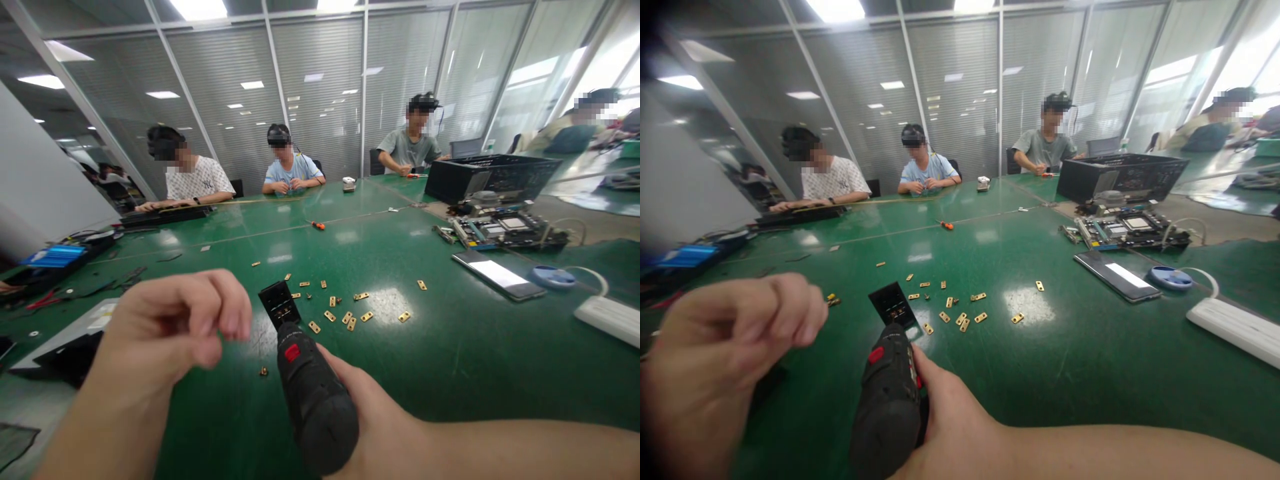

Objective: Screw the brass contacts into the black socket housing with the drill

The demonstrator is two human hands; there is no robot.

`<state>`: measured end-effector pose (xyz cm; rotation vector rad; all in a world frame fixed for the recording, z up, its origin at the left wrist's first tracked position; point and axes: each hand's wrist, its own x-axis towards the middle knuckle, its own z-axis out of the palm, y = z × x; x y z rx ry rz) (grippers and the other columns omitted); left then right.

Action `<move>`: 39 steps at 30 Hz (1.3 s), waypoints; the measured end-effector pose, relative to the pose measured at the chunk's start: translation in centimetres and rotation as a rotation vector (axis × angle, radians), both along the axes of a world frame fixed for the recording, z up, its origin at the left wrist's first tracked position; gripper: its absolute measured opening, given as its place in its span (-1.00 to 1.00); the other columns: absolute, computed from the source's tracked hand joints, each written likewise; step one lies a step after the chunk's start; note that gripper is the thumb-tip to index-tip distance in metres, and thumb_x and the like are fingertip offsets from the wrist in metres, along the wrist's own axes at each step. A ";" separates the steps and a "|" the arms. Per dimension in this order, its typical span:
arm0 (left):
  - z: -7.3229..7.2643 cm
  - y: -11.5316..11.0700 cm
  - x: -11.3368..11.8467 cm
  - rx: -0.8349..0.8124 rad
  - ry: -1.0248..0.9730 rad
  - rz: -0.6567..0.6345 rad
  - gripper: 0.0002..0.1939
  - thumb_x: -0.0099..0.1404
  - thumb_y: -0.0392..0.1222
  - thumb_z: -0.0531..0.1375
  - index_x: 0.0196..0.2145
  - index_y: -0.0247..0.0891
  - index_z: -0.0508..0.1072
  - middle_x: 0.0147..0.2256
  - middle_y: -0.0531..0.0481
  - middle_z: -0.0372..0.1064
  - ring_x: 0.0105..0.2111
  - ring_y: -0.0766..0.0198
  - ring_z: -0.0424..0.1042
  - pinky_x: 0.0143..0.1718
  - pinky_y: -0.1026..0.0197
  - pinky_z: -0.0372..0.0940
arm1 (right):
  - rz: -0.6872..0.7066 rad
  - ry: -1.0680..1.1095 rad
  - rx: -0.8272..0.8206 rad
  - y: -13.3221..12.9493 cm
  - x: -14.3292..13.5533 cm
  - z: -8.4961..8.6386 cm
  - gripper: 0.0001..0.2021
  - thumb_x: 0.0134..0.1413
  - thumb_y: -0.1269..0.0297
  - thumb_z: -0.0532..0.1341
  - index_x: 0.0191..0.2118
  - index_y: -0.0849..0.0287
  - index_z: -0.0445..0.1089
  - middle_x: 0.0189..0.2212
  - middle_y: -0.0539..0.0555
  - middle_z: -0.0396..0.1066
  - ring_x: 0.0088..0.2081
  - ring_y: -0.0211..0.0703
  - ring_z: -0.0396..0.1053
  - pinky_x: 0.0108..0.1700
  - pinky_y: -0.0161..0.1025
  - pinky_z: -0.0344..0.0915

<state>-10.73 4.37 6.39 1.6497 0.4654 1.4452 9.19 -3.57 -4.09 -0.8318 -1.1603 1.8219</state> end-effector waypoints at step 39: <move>-13.3 10.7 2.8 -0.956 -0.175 0.220 -0.17 0.11 0.62 -0.05 -0.32 -0.26 0.49 -0.55 -0.13 0.49 -0.59 0.03 0.51 -0.59 0.07 0.40 | 0.214 -0.223 -0.089 -1.2 2.1 3.4 -0.54 -0.47 0.39 0.55 -0.43 0.23 0.28 -0.59 -0.14 0.34 -0.63 -0.38 0.28 -0.64 -0.45 0.23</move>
